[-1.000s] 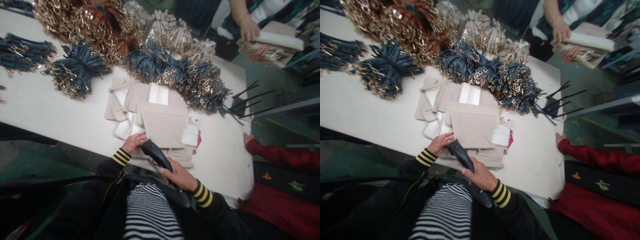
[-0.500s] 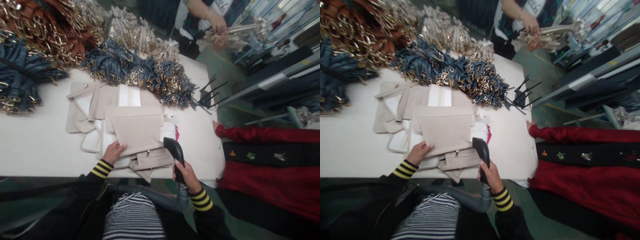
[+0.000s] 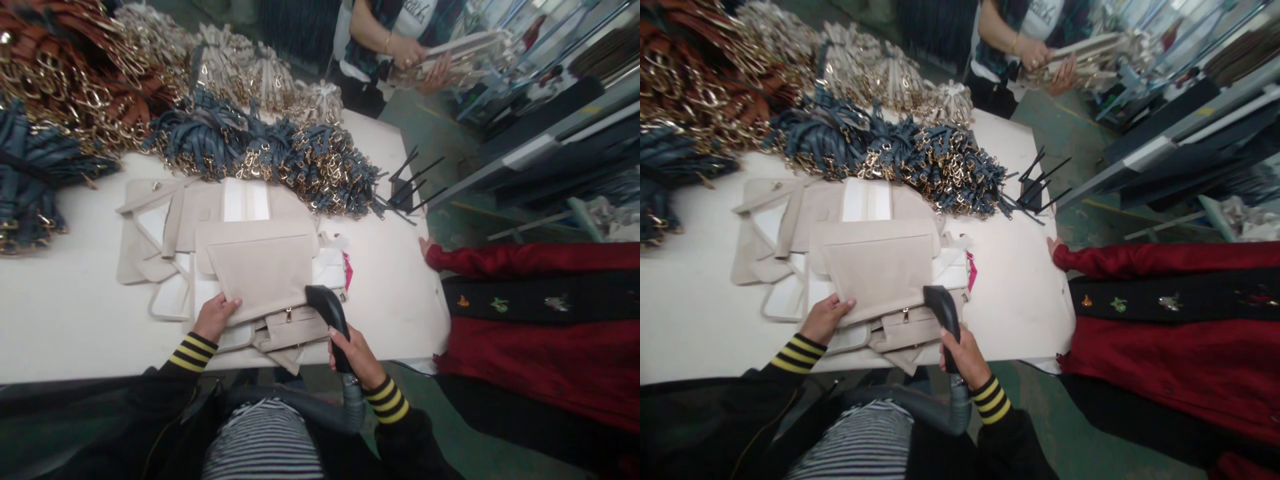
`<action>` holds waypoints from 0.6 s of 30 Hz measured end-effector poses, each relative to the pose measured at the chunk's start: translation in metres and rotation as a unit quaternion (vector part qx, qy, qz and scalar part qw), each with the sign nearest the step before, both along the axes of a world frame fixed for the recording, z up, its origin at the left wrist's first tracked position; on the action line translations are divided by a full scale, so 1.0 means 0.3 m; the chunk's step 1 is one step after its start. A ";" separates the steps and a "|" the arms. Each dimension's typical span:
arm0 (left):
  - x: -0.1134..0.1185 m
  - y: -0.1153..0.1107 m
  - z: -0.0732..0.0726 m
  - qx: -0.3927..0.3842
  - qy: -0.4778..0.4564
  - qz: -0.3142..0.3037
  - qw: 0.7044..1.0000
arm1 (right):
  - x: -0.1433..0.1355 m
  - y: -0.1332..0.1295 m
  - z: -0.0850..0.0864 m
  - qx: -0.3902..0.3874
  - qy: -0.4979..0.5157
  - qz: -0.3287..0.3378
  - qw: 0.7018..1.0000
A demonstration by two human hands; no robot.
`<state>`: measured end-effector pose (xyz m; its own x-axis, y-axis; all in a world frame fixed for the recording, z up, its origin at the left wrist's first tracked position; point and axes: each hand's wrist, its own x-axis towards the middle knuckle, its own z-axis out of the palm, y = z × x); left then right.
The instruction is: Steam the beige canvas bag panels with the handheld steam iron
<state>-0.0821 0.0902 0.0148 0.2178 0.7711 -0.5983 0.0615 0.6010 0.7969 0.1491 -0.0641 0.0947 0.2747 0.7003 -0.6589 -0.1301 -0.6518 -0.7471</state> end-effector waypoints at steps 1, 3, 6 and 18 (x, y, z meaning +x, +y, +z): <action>-0.001 0.002 0.001 0.002 0.003 -0.002 1.000 | 0.000 0.001 -0.006 -0.012 0.003 0.008 1.000; -0.004 0.004 0.002 0.002 0.002 -0.004 1.000 | -0.004 0.006 -0.012 -0.009 -0.010 0.005 1.000; -0.015 0.004 -0.002 0.008 -0.005 -0.012 1.000 | -0.015 0.003 0.002 0.026 -0.030 -0.009 0.999; -0.076 -0.050 -0.022 0.024 -0.037 -0.041 0.998 | -0.002 0.279 -0.017 0.061 -0.052 -0.014 0.997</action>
